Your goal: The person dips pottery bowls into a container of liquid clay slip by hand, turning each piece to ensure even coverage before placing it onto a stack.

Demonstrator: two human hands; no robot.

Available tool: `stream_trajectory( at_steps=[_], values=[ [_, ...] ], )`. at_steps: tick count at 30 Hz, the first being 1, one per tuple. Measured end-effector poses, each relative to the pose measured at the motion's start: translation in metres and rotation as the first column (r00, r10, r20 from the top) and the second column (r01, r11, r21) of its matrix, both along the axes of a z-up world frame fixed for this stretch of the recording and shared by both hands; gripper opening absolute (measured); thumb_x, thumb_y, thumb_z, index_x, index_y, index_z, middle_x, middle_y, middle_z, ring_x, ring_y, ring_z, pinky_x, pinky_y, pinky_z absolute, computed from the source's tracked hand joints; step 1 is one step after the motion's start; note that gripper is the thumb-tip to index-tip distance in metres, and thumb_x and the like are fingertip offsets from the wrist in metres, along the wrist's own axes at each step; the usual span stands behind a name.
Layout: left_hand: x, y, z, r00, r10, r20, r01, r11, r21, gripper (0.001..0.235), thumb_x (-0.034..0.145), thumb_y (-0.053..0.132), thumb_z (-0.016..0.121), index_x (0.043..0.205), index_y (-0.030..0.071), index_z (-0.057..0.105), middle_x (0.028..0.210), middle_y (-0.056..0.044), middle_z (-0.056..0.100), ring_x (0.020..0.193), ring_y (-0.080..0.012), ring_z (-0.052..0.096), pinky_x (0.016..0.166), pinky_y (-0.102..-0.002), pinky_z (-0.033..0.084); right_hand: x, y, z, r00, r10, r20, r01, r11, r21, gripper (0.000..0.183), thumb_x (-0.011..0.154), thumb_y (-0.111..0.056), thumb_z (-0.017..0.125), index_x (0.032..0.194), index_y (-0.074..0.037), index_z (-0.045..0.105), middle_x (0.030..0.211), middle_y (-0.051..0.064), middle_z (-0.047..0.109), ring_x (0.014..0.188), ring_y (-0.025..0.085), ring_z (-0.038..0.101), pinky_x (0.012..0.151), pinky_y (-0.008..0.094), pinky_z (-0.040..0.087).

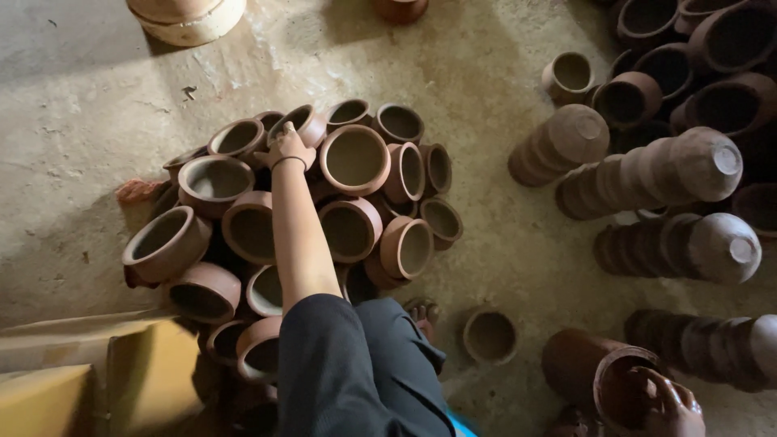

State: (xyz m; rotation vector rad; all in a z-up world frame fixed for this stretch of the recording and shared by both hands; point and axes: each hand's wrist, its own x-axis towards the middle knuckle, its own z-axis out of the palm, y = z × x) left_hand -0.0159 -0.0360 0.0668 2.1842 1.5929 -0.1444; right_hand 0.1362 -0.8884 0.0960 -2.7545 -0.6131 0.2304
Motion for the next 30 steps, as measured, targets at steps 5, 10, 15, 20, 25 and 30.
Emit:
stream_trajectory(
  at_steps=[5,10,15,20,25,30],
  values=[
    [-0.008,0.006,-0.008,0.997,-0.023,0.075,0.019,0.998,0.054,0.082,0.086,0.033,0.075,0.155,0.016,0.034,0.158,-0.018,0.040,0.147,-0.0390,0.036,0.116,-0.070,0.020,-0.008,-0.001,-0.007,0.991,-0.011,0.130,0.025,0.994,-0.107,0.076,0.072,0.000,0.060,0.137,-0.038,0.066,0.125,0.018,0.067,0.115,0.035,0.067,0.102,0.048,0.056],
    [-0.009,-0.010,0.006,0.999,0.042,0.027,-0.045,0.993,0.107,0.082,0.087,0.036,0.073,0.155,0.017,0.032,0.160,-0.017,0.037,0.145,-0.0399,0.037,0.115,-0.076,0.014,-0.002,0.000,-0.016,0.968,0.161,0.191,-0.166,0.986,0.010,0.047,0.085,-0.013,0.061,0.132,-0.019,0.065,0.119,0.017,0.070,0.113,0.039,0.065,0.101,0.050,0.052],
    [-0.018,-0.054,0.025,0.999,-0.012,0.053,-0.013,0.891,0.453,0.065,0.095,0.023,0.063,0.155,0.013,0.040,0.150,-0.029,0.045,0.137,-0.0546,0.040,0.114,-0.075,0.009,-0.013,0.007,-0.055,0.978,0.165,0.130,-0.167,0.986,0.011,0.049,0.080,-0.015,0.066,0.128,-0.005,0.061,0.123,0.023,0.066,0.115,0.045,0.060,0.098,0.051,0.049],
    [-0.012,-0.117,0.079,0.909,-0.387,0.158,0.260,0.819,0.511,0.066,0.097,0.026,0.066,0.157,0.009,0.043,0.160,-0.024,0.037,0.150,-0.0462,0.033,0.115,-0.075,0.011,-0.002,-0.012,-0.082,0.986,0.156,0.061,-0.156,0.988,0.011,0.050,0.079,-0.010,0.067,0.128,-0.004,0.062,0.119,0.024,0.064,0.113,0.047,0.058,0.097,0.052,0.048],
    [-0.002,-0.197,0.168,0.627,-0.764,0.150,0.542,0.567,0.621,0.054,0.100,0.027,0.069,0.149,0.008,0.053,0.163,-0.023,0.043,0.152,-0.0411,0.037,0.115,-0.074,0.015,0.019,-0.006,-0.099,0.997,0.068,0.021,-0.070,0.987,0.144,0.044,0.078,-0.018,0.070,0.120,-0.006,0.068,0.115,0.022,0.072,0.109,0.040,0.067,0.094,0.047,0.053],
    [0.001,-0.297,0.254,0.406,-0.904,0.136,0.727,0.410,0.551,0.051,0.103,0.039,0.069,0.144,0.011,0.058,0.150,-0.016,0.057,0.143,-0.0347,0.048,0.117,-0.073,0.020,0.010,-0.014,-0.096,0.960,-0.216,-0.177,0.239,0.964,0.118,0.045,0.079,-0.026,0.071,0.119,-0.004,0.067,0.111,0.024,0.071,0.106,0.041,0.067,0.091,0.048,0.054]
  ],
)
